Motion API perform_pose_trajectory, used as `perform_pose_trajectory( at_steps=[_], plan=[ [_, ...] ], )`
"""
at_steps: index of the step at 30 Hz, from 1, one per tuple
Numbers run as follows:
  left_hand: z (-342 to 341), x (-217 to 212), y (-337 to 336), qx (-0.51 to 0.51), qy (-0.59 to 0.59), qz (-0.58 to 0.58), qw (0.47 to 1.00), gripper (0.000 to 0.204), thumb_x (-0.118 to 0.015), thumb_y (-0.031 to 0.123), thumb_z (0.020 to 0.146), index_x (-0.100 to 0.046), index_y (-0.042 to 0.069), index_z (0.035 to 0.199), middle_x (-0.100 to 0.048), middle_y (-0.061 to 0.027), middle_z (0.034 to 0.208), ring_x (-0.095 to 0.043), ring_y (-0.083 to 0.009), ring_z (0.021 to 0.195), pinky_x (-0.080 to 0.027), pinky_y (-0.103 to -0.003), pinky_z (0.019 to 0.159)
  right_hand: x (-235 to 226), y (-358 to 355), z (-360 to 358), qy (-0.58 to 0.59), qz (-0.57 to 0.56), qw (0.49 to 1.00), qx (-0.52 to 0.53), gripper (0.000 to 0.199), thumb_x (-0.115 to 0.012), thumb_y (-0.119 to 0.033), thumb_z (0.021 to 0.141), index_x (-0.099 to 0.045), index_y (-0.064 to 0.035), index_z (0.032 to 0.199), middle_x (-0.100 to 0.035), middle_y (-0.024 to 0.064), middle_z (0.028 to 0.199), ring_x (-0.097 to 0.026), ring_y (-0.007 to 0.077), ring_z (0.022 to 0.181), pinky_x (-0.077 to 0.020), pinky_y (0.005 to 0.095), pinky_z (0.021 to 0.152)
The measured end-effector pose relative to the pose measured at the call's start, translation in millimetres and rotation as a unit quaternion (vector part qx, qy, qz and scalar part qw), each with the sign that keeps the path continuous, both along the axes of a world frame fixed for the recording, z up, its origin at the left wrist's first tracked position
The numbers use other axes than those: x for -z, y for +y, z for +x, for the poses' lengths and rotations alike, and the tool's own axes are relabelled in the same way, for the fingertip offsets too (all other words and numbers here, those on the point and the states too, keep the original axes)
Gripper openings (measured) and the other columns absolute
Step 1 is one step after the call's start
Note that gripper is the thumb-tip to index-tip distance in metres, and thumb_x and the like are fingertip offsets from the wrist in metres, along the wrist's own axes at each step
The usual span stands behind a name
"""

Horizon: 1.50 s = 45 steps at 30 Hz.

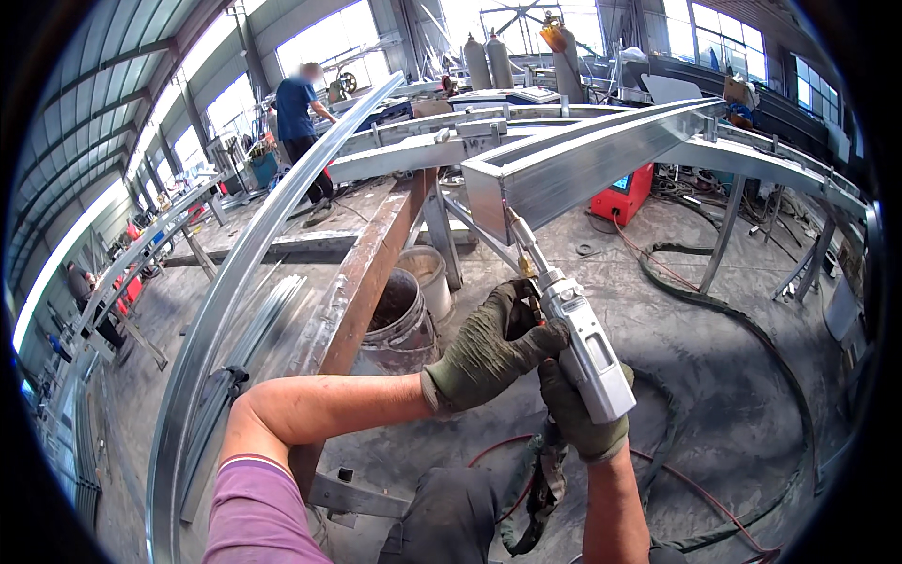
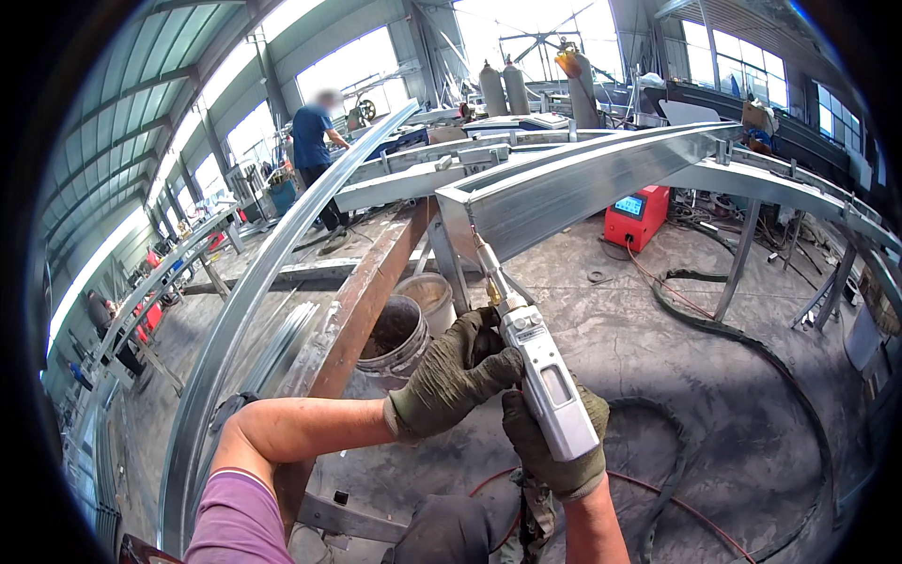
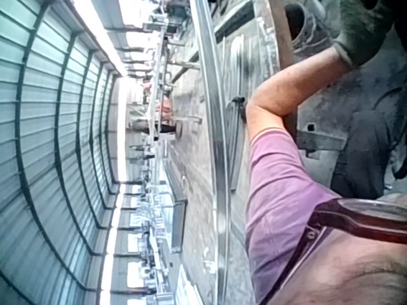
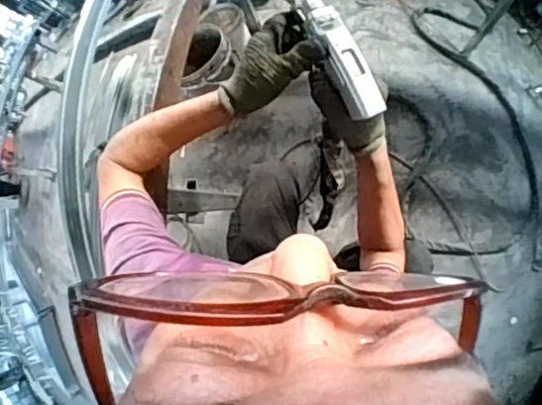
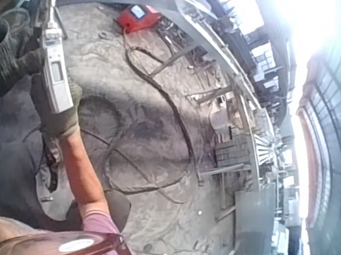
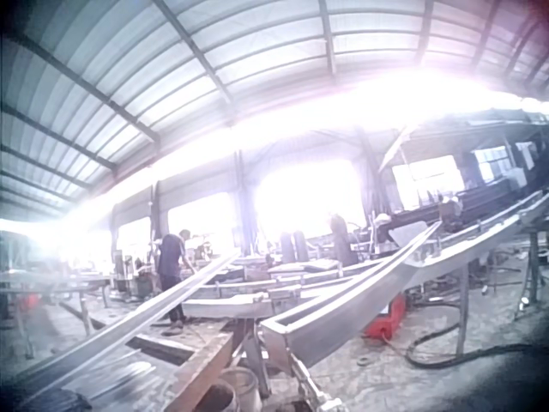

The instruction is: The person welds metal frame components using a handheld welding torch, joining rectangular metal pieces into a larger frame structure. The person repositions the frame multiple times to access different joints and continues welding along seams.

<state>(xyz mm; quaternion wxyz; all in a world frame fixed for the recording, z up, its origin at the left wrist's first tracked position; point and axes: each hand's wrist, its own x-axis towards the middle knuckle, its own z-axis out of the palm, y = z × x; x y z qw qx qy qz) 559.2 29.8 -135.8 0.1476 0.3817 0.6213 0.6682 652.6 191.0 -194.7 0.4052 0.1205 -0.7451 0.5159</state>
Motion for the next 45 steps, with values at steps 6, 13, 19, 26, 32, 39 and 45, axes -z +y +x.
perform_pose_trajectory(
  at_steps=[6, 13, 19, 26, 32, 39, 45],
  plan=[
    [-1.2, -1.0, -2.2, -0.002, 0.008, -0.018, 1.0, 0.071, -0.08, 0.035, 0.108, -0.046, -0.001, 0.16, -0.065, -0.0066, 0.143, -0.06, -0.013, 0.135, -0.051, -0.033, 0.116, -3.1, 1.8, -1.6, 0.024, 0.035, 0.999, 0.012, 0.009, -0.084, -0.007, 0.091, -0.076, -0.0039, 0.094, -0.07, 0.0108, 0.076, -0.07, 0.0286, 0.064, -0.0557, 0.0391, 0.06],
    [-4.3, 2.1, -2.7, 0.0, 0.0, -0.021, 1.0, 0.075, -0.08, 0.038, 0.108, -0.044, 0.0, 0.161, -0.064, -0.0074, 0.145, -0.059, -0.0126, 0.136, -0.051, -0.033, 0.116, -3.7, 2.8, -2.2, 0.033, 0.057, 0.998, 0.021, 0.009, -0.084, -0.008, 0.091, -0.076, -0.0045, 0.092, -0.069, 0.0107, 0.075, -0.069, 0.029, 0.063, -0.0554, 0.0396, 0.06],
    [-3.4, -0.1, -3.2, 0.0, 0.008, -0.028, 1.0, 0.074, -0.079, 0.038, 0.109, -0.043, 0.0, 0.161, -0.063, -0.0075, 0.145, -0.059, -0.0126, 0.136, -0.051, -0.033, 0.116, -5.1, 2.5, -1.0, 0.034, 0.056, 0.998, 0.024, 0.01, -0.084, -0.009, 0.091, -0.075, -0.0044, 0.091, -0.07, 0.0106, 0.075, -0.07, 0.0287, 0.063, -0.0554, 0.0394, 0.06],
    [-2.0, -0.9, -1.3, 0.007, 0.022, -0.027, 0.999, 0.074, -0.077, 0.037, 0.11, -0.042, 0.0, 0.163, -0.063, -0.0081, 0.145, -0.059, -0.0137, 0.136, -0.051, -0.034, 0.117, -1.8, 4.9, -0.8, 0.03, 0.057, 0.998, 0.025, 0.01, -0.085, -0.008, 0.091, -0.076, -0.0038, 0.091, -0.071, 0.01, 0.075, -0.071, 0.0274, 0.063, -0.0559, 0.0388, 0.06],
    [-3.1, 3.1, -3.0, 0.005, 0.009, -0.028, 1.0, 0.073, -0.078, 0.036, 0.109, -0.042, 0.0, 0.162, -0.063, -0.0079, 0.144, -0.059, -0.0141, 0.136, -0.051, -0.034, 0.117, -2.3, 3.0, 1.0, 0.012, 0.043, 0.999, 0.009, 0.01, -0.084, -0.008, 0.091, -0.076, -0.0036, 0.093, -0.072, 0.0102, 0.078, -0.072, 0.0274, 0.065, -0.0565, 0.0387, 0.061],
    [-6.4, 10.1, -0.2, 0.011, 0.006, -0.021, 1.0, 0.075, -0.08, 0.035, 0.108, -0.042, -0.001, 0.161, -0.062, -0.0074, 0.144, -0.059, -0.0135, 0.136, -0.051, -0.034, 0.117, -1.8, 6.6, 2.4, 0.02, 0.064, 0.998, 0.014, 0.009, -0.083, -0.008, 0.091, -0.076, -0.0033, 0.094, -0.072, 0.0106, 0.079, -0.072, 0.0281, 0.066, -0.057, 0.0389, 0.062],
    [-8.4, 14.8, -0.3, 0.011, 0.001, -0.01, 1.0, 0.072, -0.081, 0.035, 0.108, -0.045, -0.001, 0.159, -0.067, -0.0068, 0.138, -0.063, -0.0131, 0.13, -0.053, -0.034, 0.113, 1.0, 7.2, 2.1, 0.018, 0.084, 0.996, 0.025, 0.01, -0.084, -0.009, 0.091, -0.076, -0.0028, 0.094, -0.072, 0.0109, 0.079, -0.072, 0.0285, 0.066, -0.0571, 0.0394, 0.062]
  ],
)
